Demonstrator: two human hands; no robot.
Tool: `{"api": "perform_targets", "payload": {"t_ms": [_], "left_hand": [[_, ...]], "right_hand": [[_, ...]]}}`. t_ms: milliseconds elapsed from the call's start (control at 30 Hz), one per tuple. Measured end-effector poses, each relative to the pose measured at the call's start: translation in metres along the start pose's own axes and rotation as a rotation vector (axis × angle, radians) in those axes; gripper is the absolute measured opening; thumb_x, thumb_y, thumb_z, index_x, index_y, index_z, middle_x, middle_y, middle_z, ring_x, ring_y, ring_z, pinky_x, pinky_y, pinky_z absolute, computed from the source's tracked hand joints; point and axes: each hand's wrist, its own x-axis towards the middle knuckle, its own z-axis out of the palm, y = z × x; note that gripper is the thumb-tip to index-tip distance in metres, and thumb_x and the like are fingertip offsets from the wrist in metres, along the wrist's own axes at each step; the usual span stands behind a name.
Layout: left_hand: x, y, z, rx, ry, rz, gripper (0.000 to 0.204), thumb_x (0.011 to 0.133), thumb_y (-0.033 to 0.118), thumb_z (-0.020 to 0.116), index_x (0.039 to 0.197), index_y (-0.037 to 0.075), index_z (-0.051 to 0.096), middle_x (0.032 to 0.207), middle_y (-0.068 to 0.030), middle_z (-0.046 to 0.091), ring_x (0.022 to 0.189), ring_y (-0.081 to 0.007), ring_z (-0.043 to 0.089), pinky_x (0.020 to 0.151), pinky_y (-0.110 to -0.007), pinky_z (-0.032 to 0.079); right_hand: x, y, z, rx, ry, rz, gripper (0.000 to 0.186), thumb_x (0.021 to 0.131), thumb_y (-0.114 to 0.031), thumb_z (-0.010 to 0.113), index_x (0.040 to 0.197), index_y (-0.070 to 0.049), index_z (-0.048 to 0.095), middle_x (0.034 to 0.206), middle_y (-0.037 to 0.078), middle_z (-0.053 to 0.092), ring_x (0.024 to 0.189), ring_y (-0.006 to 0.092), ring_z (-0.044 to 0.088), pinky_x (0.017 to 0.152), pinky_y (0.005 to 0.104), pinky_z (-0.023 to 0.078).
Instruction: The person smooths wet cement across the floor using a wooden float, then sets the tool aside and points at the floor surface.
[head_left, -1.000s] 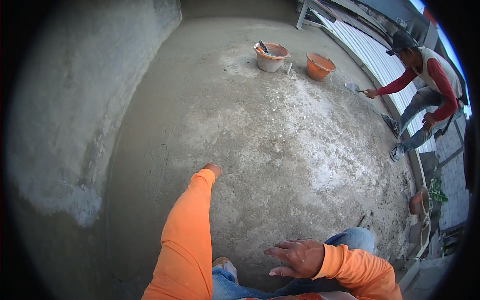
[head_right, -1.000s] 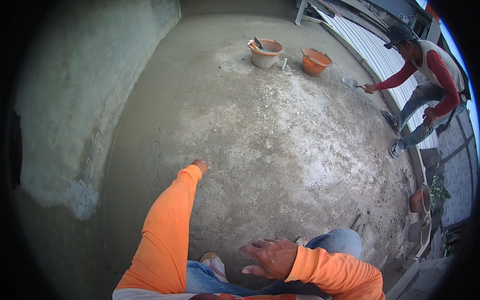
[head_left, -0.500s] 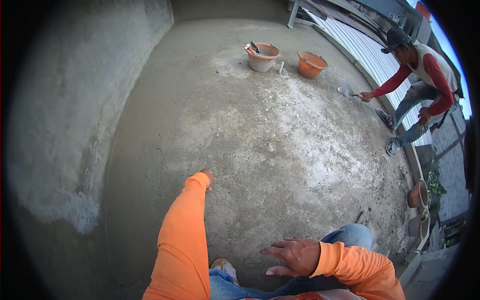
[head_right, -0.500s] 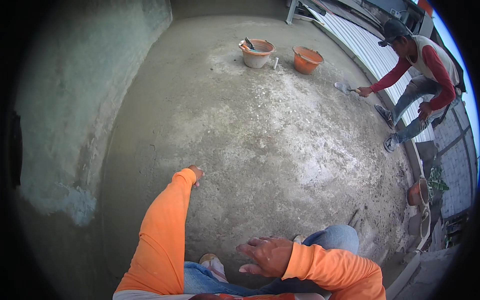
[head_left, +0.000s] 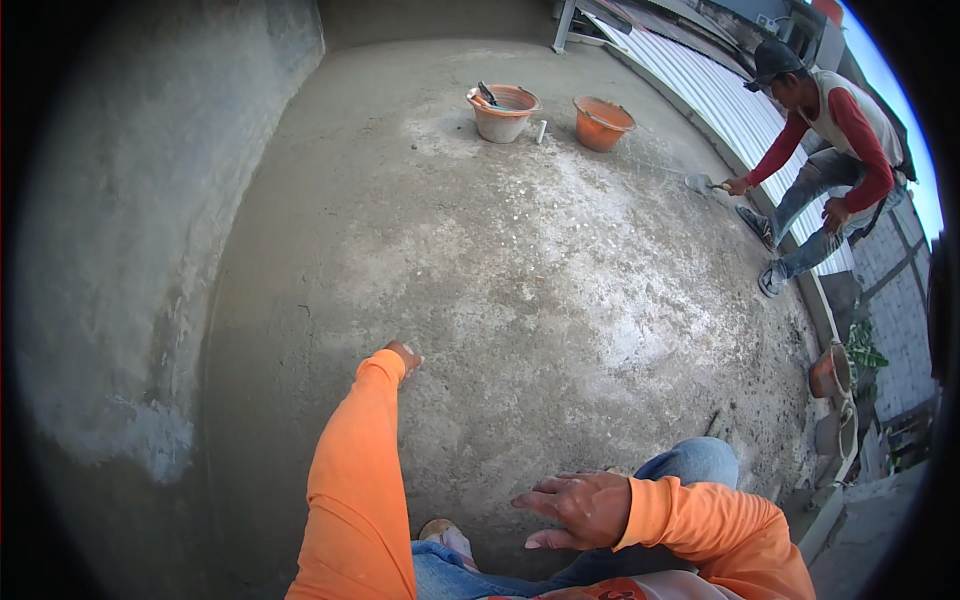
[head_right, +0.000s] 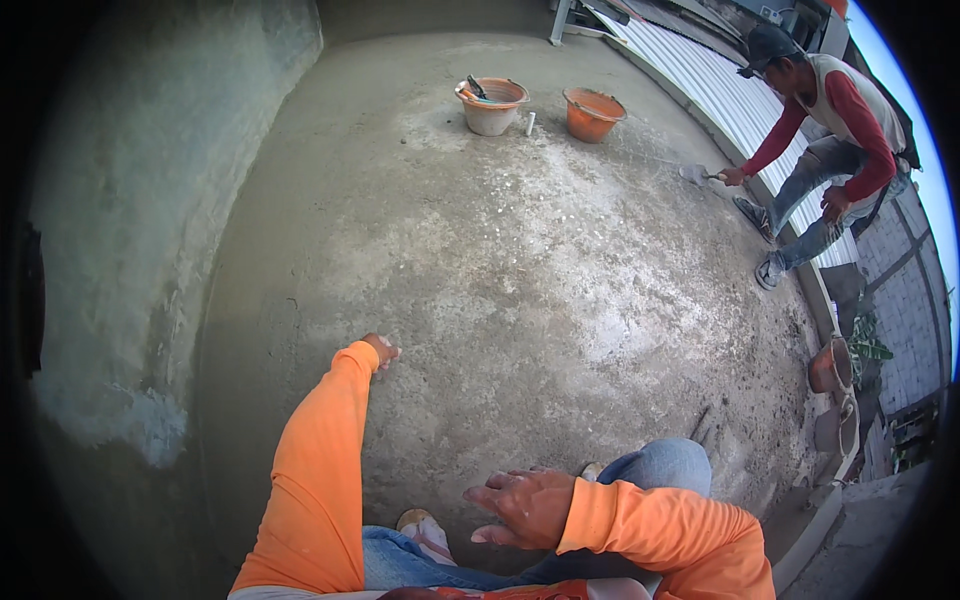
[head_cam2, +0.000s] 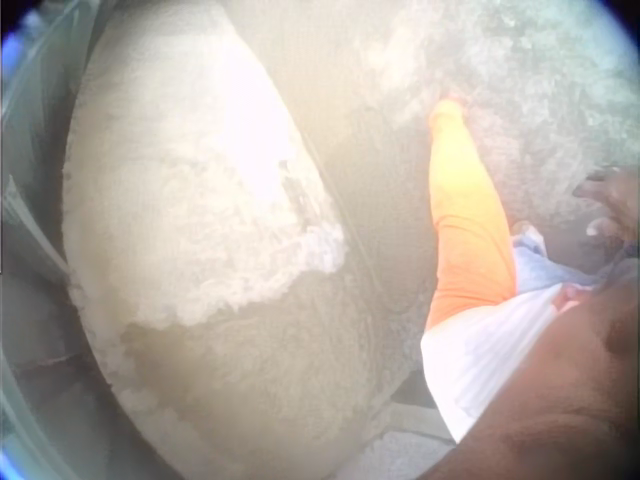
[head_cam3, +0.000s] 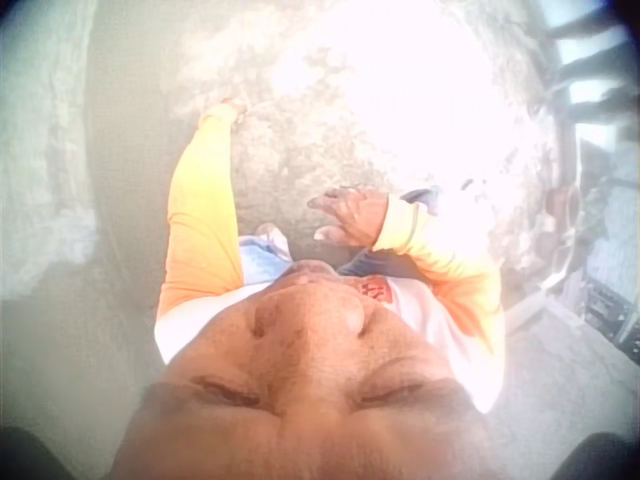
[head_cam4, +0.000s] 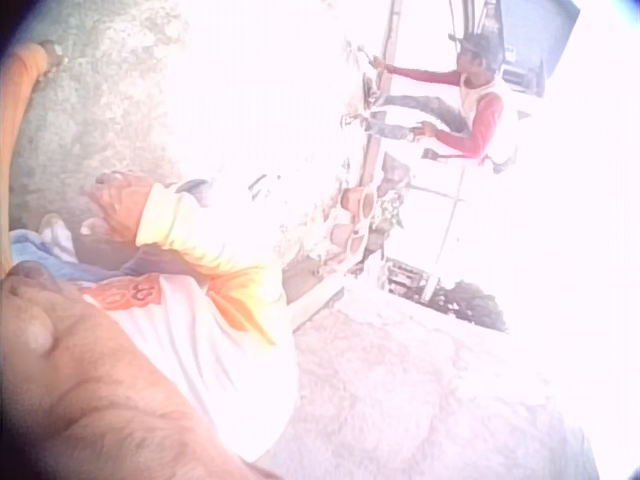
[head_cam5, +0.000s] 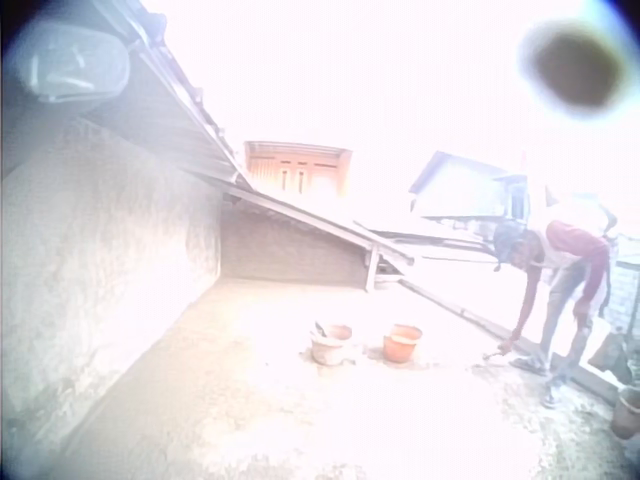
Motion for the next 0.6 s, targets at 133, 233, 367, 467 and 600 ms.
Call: {"api": "perform_targets", "payload": {"t_ms": [133, 233, 367, 467, 600], "left_hand": [[0.013, -0.006, 0.001, -0.036, 0.111, -0.058, 0.040, 0.080, 0.027, 0.066, 0.109, 0.001, 0.059, 0.098, -0.0151, 0.065, 0.092, -0.0289, 0.063, 0.084, -0.038, 0.046], [0.023, 0.010, 0.006, -0.100, 0.260, -0.057, 0.044, 0.074, 0.019, 0.072, 0.109, -0.002, 0.056, 0.109, -0.0176, 0.061, 0.101, -0.0313, 0.060, 0.090, -0.038, 0.045], [0.055, -0.082, -0.005, -0.216, 0.427, -0.024, 0.029, 0.073, 0.008, 0.073, 0.095, -0.004, 0.056, 0.088, -0.0148, 0.065, 0.068, -0.0229, 0.064, 0.062, -0.034, 0.050], [0.035, 0.006, 0.017, -0.237, 0.300, 0.036, 0.030, 0.073, 0.012, 0.075, 0.091, -0.002, 0.056, 0.083, -0.0128, 0.065, 0.063, -0.0210, 0.062, 0.057, -0.033, 0.049], [0.017, 0.000, 0.011, -0.267, 0.327, 0.035, 0.033, 0.071, 0.012, 0.078, 0.086, -0.001, 0.052, 0.076, -0.0109, 0.062, 0.060, -0.0200, 0.060, 0.060, -0.034, 0.049]], "right_hand": [[-0.001, 0.001, 0.003, -0.022, 0.006, 0.001, 0.057, 0.090, -0.046, 0.048, 0.125, -0.001, 0.044, 0.108, 0.025, 0.056, 0.097, 0.0397, 0.058, 0.084, 0.0449, 0.047], [-0.003, 0.004, -0.001, -0.010, 0.009, 0.040, 0.057, 0.089, -0.045, 0.049, 0.124, 0.000, 0.044, 0.107, 0.024, 0.056, 0.096, 0.0394, 0.058, 0.083, 0.0449, 0.048], [0.008, -0.004, 0.007, -0.014, 0.055, -0.070, 0.055, 0.088, -0.043, 0.050, 0.123, -0.001, 0.045, 0.104, 0.024, 0.056, 0.096, 0.0392, 0.058, 0.083, 0.0452, 0.048], [-0.005, 0.011, 0.001, -0.014, 0.013, 0.059, 0.055, 0.088, -0.043, 0.051, 0.123, 0.000, 0.045, 0.103, 0.023, 0.056, 0.095, 0.0387, 0.058, 0.082, 0.0455, 0.048], [-0.003, 0.008, 0.005, -0.012, 0.025, 0.040, 0.055, 0.087, -0.043, 0.051, 0.122, 0.000, 0.046, 0.103, 0.022, 0.057, 0.095, 0.0383, 0.058, 0.080, 0.0456, 0.049]]}}
